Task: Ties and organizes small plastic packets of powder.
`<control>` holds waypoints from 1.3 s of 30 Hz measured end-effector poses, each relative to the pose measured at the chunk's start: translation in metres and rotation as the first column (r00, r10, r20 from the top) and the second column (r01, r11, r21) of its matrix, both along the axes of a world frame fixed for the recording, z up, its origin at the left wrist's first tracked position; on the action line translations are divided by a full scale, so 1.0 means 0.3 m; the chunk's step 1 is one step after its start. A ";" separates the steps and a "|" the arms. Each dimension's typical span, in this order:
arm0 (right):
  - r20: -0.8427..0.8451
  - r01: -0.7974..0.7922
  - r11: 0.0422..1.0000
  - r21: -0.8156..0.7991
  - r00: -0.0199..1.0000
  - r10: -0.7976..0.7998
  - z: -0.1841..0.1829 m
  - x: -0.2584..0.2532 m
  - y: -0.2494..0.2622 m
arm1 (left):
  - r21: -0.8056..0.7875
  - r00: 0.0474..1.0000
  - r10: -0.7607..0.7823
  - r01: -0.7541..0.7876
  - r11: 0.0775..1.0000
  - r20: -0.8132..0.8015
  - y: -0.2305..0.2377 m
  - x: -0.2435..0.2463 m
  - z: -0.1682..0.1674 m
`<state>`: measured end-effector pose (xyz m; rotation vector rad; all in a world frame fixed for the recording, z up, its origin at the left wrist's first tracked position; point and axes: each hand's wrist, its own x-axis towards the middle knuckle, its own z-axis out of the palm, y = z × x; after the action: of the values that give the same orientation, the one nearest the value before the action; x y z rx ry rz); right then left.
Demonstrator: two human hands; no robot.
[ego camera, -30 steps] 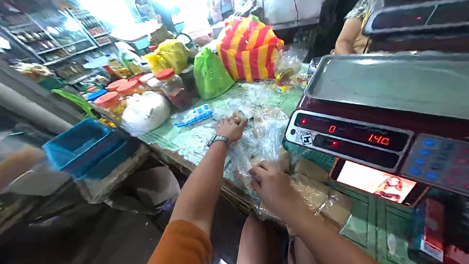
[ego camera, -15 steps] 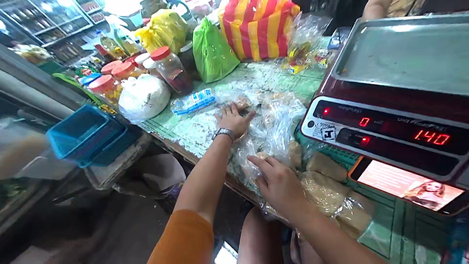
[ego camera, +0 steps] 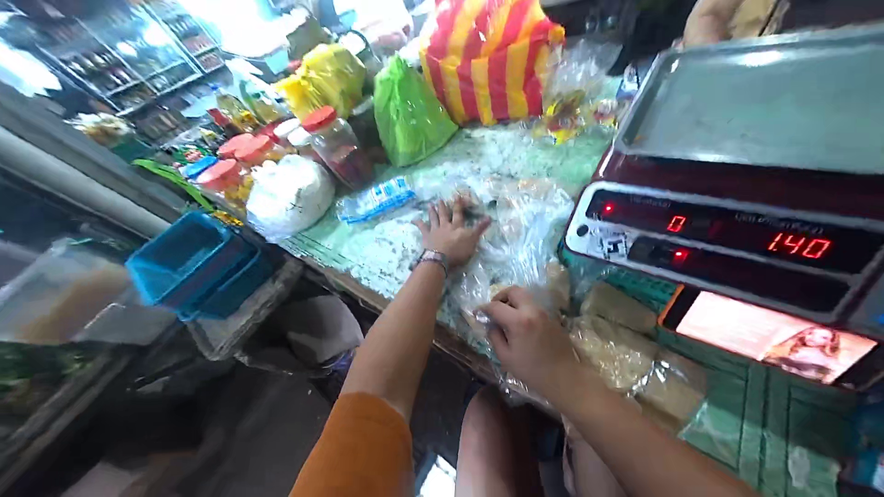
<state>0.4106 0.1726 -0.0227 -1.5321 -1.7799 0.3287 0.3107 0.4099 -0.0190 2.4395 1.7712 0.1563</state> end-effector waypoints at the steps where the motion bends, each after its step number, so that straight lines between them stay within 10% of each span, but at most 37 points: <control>1: -0.005 0.005 1.000 -0.022 1.000 -0.005 -0.009 -0.002 -0.004 | 0.011 0.999 -0.012 0.012 1.000 -0.038 -0.006 0.004 -0.019; 5: -0.048 -0.043 0.998 0.056 0.998 0.046 -0.025 0.004 0.007 | -0.066 0.999 -0.031 0.033 0.997 0.022 0.022 0.001 0.010; 7: -0.099 -0.080 0.994 0.075 0.991 0.087 -0.013 0.008 -0.002 | -0.085 0.935 -0.031 0.065 0.994 0.352 0.014 -0.049 0.038; 11: -0.133 -0.077 0.983 -0.165 0.990 0.055 0.129 0.023 0.027 | -0.150 0.434 0.040 0.220 0.964 0.900 -0.291 -0.259 0.109; 20: -0.010 -0.336 0.920 0.204 0.939 0.345 0.480 -0.256 -0.022 | 0.007 0.476 -0.104 0.203 0.979 0.873 -1.018 -0.745 0.174; 27: -0.164 -0.701 0.692 -0.171 0.713 0.682 0.460 -0.257 -0.408 | -0.150 0.575 -0.188 0.489 0.859 0.797 -1.256 -0.769 0.155; 33: -0.219 -0.805 0.590 -0.058 0.587 0.780 0.381 -0.219 -0.604 | -0.160 0.226 -0.095 0.877 0.454 0.970 -1.492 -0.589 0.004; 39: -0.517 -0.874 0.473 0.114 0.354 0.780 0.415 0.014 -0.609 | -0.152 0.157 0.053 0.727 0.670 0.986 -1.566 -0.494 -0.100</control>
<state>0.4149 -0.0101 0.1019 -0.3564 -1.9568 1.3184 0.1625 -0.0599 -0.0488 1.4603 0.4178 0.7117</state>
